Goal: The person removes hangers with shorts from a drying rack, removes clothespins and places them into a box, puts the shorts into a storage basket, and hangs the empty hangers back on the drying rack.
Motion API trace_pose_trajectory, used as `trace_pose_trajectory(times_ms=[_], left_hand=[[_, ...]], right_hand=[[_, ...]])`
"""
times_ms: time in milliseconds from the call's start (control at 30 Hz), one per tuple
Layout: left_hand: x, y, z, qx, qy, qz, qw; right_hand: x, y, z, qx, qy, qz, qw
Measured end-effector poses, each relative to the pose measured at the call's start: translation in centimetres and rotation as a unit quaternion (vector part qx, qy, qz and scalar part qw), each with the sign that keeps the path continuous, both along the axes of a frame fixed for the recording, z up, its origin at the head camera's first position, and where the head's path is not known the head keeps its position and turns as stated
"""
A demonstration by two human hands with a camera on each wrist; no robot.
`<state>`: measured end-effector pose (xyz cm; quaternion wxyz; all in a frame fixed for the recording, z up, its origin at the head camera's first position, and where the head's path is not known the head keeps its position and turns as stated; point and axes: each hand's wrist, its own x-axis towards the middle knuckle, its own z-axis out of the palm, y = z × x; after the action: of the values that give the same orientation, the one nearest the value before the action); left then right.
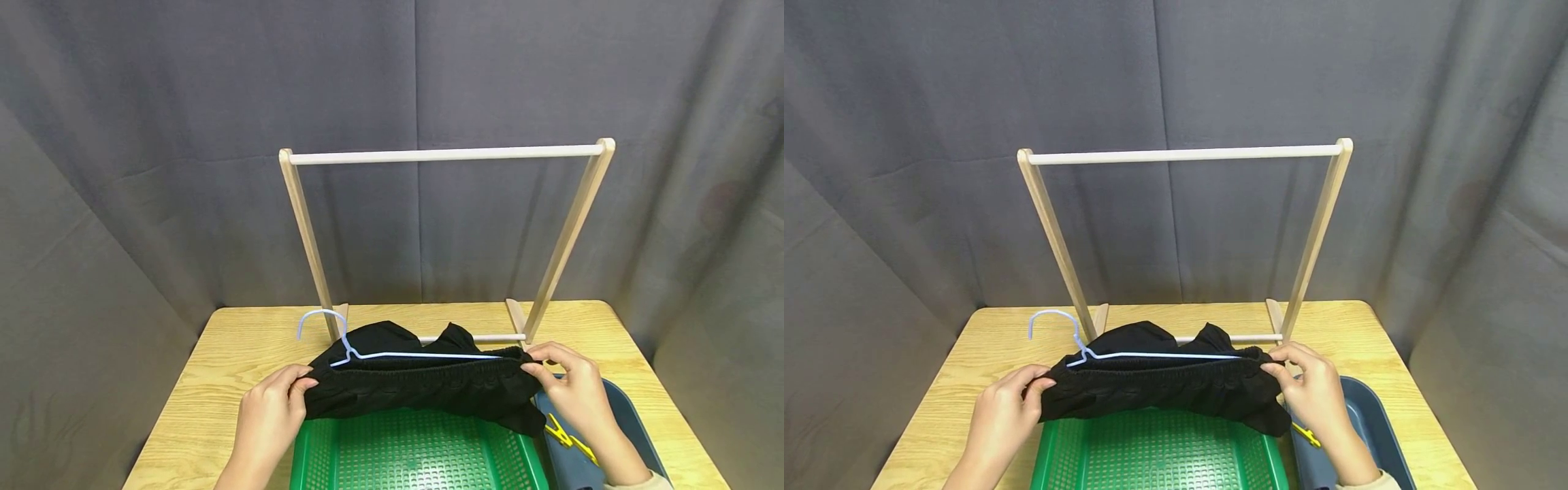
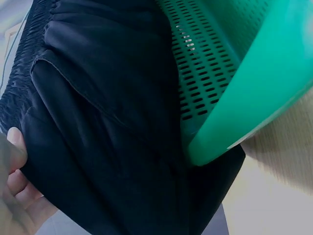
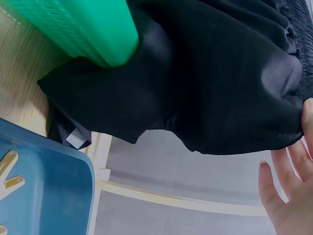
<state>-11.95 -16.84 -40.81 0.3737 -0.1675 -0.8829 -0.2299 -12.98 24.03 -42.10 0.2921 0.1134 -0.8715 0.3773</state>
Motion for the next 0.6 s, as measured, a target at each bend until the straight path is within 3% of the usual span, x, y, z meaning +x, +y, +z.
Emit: trace_pose_trajectory(times_ms=[200, 600], left_hand=[[-0.1, -0.1, 0.2, 0.019, -0.005, 0.010, 0.9997], [-0.7, 0.0, 0.2, 0.043, -0.011, 0.017, 0.9989]], right_hand=[[0.3, 0.3, -0.5, 0.015, -0.010, -0.007, 1.000], [0.6, -0.1, -1.4, 0.025, -0.003, 0.022, 0.999]])
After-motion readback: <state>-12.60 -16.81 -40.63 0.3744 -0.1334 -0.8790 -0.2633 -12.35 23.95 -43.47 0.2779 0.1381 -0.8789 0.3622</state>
